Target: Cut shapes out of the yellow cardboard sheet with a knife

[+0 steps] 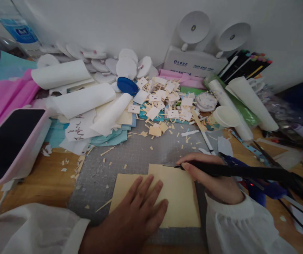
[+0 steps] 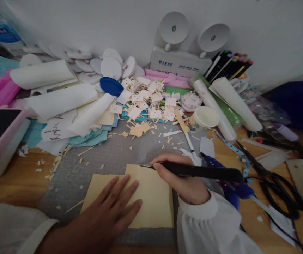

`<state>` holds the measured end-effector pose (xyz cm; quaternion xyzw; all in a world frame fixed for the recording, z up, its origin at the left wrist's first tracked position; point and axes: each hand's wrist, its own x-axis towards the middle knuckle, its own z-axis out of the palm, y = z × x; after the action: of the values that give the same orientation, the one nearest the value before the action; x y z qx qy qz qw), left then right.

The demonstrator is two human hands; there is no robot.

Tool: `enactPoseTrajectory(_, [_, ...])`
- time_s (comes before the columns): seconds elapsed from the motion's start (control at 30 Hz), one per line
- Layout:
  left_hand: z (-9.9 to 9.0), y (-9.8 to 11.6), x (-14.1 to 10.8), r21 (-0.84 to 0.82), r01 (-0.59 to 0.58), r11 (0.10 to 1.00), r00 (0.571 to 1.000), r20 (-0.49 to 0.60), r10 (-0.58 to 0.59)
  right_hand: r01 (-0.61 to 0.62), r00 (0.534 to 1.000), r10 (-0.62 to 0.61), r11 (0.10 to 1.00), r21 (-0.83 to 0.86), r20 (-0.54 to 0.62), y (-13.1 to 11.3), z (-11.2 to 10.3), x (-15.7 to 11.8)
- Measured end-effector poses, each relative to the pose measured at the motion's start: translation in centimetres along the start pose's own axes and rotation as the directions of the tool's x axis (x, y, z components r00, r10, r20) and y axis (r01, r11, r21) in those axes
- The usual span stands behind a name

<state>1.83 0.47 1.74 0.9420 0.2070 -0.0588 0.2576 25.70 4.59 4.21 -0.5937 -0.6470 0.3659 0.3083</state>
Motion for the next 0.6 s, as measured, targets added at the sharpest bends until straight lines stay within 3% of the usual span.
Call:
enactPoseTrajectory(0.1, [-0.1, 0.11, 0.07, 0.003, 0.019, 1.0, 0.999, 0.045, -0.019, 0.006, 1.0, -0.005, 1.0, -0.021, 0.007, -0.2, -0.22, -0.02])
enactPoseTrajectory(0.27, [0.36, 0.11, -0.34, 0.005, 0.011, 1.0, 0.999, -0.042, -0.011, -0.004, 1.0, 0.004, 1.0, -0.009, -0.021, -0.09, -0.39, -0.23])
enactPoseTrajectory(0.6, [0.72, 0.12, -0.76, 0.057, -0.002, 0.998, 0.997, -0.083, 0.007, 0.025, 1.0, -0.025, 0.999, 0.029, -0.018, -0.2, -0.28, -0.44])
